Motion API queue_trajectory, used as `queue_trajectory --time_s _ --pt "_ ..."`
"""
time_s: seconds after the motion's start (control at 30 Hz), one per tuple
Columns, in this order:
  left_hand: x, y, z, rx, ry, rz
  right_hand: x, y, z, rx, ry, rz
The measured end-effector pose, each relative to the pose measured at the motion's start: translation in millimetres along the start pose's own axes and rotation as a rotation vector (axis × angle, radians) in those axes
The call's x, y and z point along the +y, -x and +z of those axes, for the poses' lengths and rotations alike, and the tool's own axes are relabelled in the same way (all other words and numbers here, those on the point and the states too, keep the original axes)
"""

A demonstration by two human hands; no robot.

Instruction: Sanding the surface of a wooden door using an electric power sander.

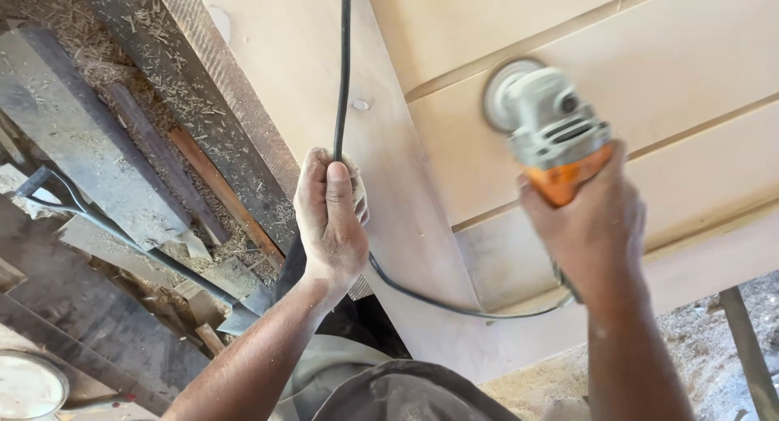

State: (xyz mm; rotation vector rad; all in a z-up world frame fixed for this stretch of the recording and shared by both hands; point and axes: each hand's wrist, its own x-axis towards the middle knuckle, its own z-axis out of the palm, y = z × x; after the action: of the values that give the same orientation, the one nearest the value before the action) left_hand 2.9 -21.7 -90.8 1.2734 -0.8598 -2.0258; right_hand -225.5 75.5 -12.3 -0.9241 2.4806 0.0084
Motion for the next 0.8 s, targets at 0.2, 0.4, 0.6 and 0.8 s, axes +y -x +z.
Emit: queue_trajectory --time_s 0.2,0.4,0.6,0.8 --pt "-1 2 -3 -0.019 0.037 -0.014 30 -2 -5 0.154 -0.072 -0.017" --pt "-9 0 -10 -0.058 -0.068 0.081 3 41 15 0.027 -0.065 0.056" --pt "-1 6 -6 -0.03 0.011 0.04 29 62 24 -0.063 -0.075 0.178" --pt "-7 5 -4 -0.069 0.014 0.084 26 81 31 -0.047 -0.06 0.198"
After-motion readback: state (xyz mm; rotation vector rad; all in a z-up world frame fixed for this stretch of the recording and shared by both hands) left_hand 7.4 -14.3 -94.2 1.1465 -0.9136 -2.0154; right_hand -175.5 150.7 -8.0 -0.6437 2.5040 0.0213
